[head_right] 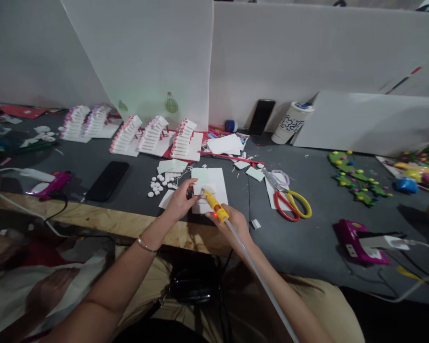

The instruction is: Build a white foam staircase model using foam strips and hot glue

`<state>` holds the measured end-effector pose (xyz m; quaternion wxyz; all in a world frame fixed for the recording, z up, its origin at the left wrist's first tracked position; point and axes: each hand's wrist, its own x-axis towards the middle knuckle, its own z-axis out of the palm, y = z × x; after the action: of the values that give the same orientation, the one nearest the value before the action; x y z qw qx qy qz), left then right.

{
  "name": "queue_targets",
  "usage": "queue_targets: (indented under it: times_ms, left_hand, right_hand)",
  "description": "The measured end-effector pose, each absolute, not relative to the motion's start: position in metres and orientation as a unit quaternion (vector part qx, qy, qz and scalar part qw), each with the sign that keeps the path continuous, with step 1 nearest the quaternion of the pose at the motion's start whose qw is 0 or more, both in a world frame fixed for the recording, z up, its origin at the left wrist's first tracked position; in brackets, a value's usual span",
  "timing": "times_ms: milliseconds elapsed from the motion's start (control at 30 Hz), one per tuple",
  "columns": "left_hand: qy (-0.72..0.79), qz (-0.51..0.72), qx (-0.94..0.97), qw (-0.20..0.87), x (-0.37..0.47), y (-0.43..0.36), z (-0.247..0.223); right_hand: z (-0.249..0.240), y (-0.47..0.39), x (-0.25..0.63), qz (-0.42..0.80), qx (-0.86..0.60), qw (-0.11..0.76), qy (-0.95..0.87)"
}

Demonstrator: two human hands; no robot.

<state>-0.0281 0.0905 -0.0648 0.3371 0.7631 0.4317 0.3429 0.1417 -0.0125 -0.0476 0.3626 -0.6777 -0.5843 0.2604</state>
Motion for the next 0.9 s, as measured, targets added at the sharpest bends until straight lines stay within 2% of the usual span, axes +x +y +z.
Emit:
queue_targets:
  times_ms: [767,900]
  left_hand:
    - [0.44,0.35,0.755,0.337,-0.028,0.091,-0.061]
    - [0.442,0.352,0.751,0.341,-0.029,0.093,-0.062]
  right_hand:
    - [-0.043,-0.016,0.162,0.229,-0.716,0.375,-0.543]
    - [-0.048,-0.012,0.175,0.258,-0.727,0.391,-0.502]
